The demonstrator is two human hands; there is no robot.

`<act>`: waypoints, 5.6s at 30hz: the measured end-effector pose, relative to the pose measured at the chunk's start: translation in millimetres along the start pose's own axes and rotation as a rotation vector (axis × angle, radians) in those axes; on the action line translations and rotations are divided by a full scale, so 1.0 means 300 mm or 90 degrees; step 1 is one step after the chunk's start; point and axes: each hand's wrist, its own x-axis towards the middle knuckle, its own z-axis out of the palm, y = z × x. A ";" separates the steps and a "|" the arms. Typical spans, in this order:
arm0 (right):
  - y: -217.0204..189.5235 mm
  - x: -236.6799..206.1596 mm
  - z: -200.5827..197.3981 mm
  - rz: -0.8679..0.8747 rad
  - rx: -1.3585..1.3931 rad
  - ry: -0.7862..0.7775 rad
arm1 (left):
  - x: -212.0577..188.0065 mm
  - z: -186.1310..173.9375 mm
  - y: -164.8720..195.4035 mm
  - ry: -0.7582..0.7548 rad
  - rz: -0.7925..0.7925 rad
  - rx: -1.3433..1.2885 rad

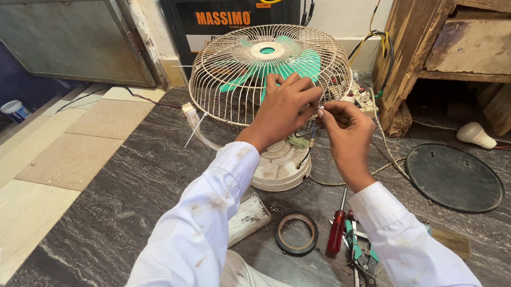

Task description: The person sits on the floor and secures the front grill of a standing fan to its base using white zip ties. They thread the ties through the grill and base, pull them tight, and trim the excess length.

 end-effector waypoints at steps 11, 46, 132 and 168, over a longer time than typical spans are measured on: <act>0.001 -0.004 0.003 0.004 0.022 0.003 | -0.001 0.011 -0.005 0.006 -0.003 0.012; -0.217 0.002 -0.025 -0.276 -0.448 -0.102 | -0.034 0.014 0.006 -0.014 0.052 0.067; 0.009 -0.041 -0.044 0.476 0.056 -0.277 | -0.052 -0.039 -0.074 -0.168 0.070 0.010; 0.412 -0.401 0.057 0.357 -0.116 -0.427 | -0.052 0.008 -0.043 -0.207 0.157 0.119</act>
